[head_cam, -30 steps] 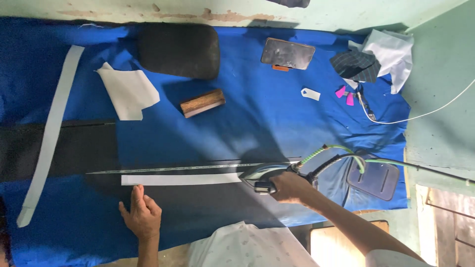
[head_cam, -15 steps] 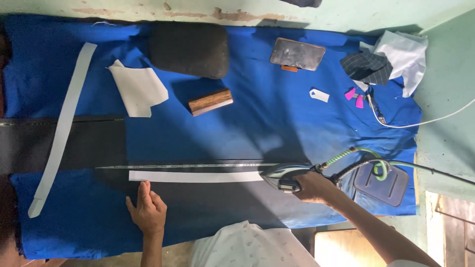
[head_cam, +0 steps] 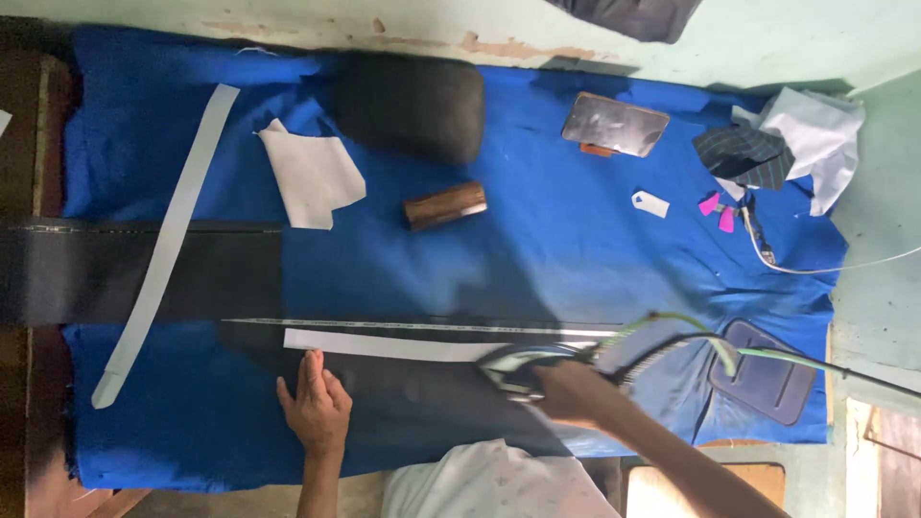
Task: The person irons a long white strip of fabric placed on a blue work surface. They use a steam iron and a wooden block to press the fabric, moving the iron back and forth along the strip. The person also handles a dark fabric piece and a white cloth during the process.
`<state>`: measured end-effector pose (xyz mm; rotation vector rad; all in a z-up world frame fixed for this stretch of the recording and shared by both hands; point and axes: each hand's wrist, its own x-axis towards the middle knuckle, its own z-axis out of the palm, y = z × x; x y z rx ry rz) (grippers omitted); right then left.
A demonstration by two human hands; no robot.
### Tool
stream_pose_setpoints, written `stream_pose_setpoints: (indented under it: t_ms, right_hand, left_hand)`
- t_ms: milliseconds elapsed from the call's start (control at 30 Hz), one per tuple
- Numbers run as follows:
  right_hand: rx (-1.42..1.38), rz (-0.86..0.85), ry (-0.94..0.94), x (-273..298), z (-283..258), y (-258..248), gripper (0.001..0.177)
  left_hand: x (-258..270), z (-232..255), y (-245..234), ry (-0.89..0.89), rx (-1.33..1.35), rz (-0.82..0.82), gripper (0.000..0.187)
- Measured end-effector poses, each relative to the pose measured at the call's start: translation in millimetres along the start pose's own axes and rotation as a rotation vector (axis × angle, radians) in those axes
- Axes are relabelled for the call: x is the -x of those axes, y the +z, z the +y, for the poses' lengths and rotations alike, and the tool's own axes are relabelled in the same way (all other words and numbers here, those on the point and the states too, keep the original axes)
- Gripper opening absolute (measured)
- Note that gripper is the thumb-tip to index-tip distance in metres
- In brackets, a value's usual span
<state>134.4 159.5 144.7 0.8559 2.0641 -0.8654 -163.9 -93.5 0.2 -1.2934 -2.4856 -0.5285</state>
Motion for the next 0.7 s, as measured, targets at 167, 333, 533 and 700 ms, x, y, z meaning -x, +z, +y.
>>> stream_pose_setpoints:
  t_ms: [167,333,533,700]
  right_hand:
    - [0.051,-0.013,-0.12,-36.3,-64.3,8.7,0.015]
    - [-0.037,-0.069,-0.034,-43.6,-88.3,-1.8,0.011]
    - [-0.065,-0.046,0.059,-48.1,-87.2,-4.3,0.014]
    - [-0.08,-0.059,0.098,-42.6,-92.4,-12.8,0.014]
  left_hand:
    - [3.1,-2.4,3.3,-0.037,0.002,-0.016,0.035]
    - [2.1,-2.7,2.0,-0.03,0.004,-0.023,0.035]
    - [-1.6,-5.1,-1.6,-0.028,0.057,-0.043,0.036]
    - [-2.2,-7.2,-4.7,-0.008,-0.008,-0.082,0.036]
